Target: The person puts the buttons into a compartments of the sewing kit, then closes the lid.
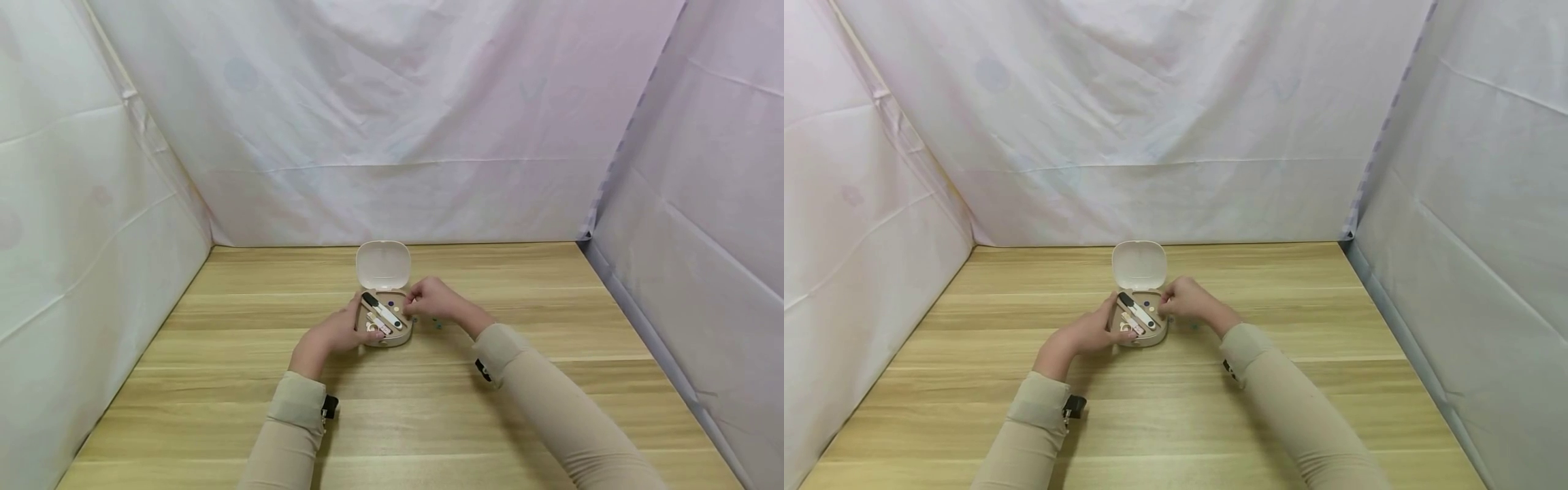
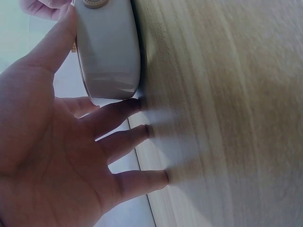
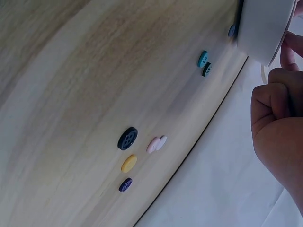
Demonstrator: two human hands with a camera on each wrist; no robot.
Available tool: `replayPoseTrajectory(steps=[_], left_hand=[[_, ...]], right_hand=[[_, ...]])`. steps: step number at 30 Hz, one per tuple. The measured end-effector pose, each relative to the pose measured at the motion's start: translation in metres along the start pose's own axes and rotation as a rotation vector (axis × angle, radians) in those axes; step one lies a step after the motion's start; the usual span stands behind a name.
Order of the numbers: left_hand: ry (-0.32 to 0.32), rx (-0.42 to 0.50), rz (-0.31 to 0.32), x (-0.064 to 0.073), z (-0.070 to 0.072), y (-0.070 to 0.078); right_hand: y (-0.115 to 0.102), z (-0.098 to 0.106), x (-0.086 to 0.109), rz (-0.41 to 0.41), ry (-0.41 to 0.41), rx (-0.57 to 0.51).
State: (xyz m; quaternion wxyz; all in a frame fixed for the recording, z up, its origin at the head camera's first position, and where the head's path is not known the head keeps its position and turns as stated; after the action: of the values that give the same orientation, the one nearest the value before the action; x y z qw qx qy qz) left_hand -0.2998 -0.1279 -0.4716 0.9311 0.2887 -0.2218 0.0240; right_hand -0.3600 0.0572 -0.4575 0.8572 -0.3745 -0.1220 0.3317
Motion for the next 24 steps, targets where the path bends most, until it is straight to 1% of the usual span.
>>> replayPoseTrajectory(steps=[4, 8, 16, 19, 24], left_hand=[[0.001, 0.002, -0.001, 0.000, 0.000, 0.000], [-0.003, 0.003, 0.007, 0.001, 0.000, 0.000], [0.001, 0.005, 0.004, 0.001, 0.001, 0.002], [0.000, 0.000, 0.012, 0.001, 0.001, 0.001], [0.004, -0.018, 0.022, 0.000, 0.001, -0.001]], right_hand=[[-0.001, -0.002, -0.001, -0.002, -0.014, 0.007], [0.000, 0.000, -0.001, -0.009, -0.012, 0.004], [0.000, 0.023, 0.007, -0.008, -0.002, 0.076], [0.006, 0.031, 0.014, -0.018, 0.007, 0.080], [0.022, 0.044, 0.030, -0.064, 0.017, 0.072]])
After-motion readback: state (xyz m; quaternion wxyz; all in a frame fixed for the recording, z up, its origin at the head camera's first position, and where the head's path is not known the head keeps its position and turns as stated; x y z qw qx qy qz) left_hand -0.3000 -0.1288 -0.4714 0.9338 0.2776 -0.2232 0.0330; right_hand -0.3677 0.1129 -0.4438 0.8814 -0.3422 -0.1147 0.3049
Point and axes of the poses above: each hand's wrist, its own x-axis away from the middle knuckle, its own z-axis out of the back of the hand, y = z × x, the point moved 8 cm from there along -x, towards the middle knuckle, and after that the axes turned 14 degrees about z, right-handed, at the moved point
